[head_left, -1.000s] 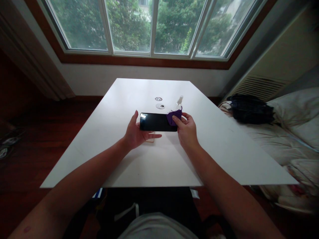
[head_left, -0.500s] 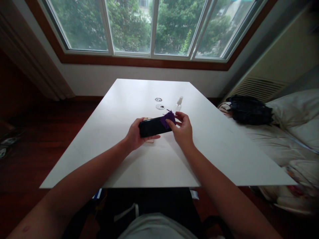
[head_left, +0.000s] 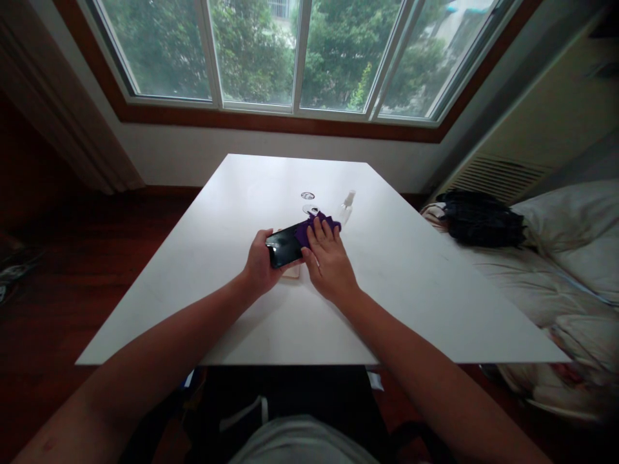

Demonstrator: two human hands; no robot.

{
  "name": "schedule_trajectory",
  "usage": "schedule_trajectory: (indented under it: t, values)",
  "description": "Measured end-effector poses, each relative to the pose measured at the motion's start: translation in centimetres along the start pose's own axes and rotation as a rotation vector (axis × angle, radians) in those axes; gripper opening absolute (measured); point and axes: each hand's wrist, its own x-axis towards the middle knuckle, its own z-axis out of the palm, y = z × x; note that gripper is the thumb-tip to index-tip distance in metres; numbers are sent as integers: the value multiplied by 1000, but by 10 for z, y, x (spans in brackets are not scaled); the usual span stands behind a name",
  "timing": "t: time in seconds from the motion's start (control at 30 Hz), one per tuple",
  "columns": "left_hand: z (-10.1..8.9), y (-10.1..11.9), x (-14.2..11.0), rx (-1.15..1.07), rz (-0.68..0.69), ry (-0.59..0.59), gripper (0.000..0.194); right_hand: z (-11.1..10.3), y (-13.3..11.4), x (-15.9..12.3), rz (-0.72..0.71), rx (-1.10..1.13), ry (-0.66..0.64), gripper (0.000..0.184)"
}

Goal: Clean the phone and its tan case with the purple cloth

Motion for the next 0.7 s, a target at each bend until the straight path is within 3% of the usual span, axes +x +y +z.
schedule_trajectory:
  t: [0.1, 0.27, 0.4, 0.7]
  values:
    - [-3, 0, 4, -10, -13, 47, 25, 3, -18, -3, -139, 18, -137, 59]
    - [-4, -1, 3, -26, -93, -13, 34, 6, -37, -9, -346, 58, -257, 61]
    - [-4, 0, 5, -28, -2, 20, 29, 8, -34, -8, -297, 35, -223, 59]
    - [-2, 3, 5, -18, 110, 75, 25, 2, 3, -2, -5, -8, -39, 69]
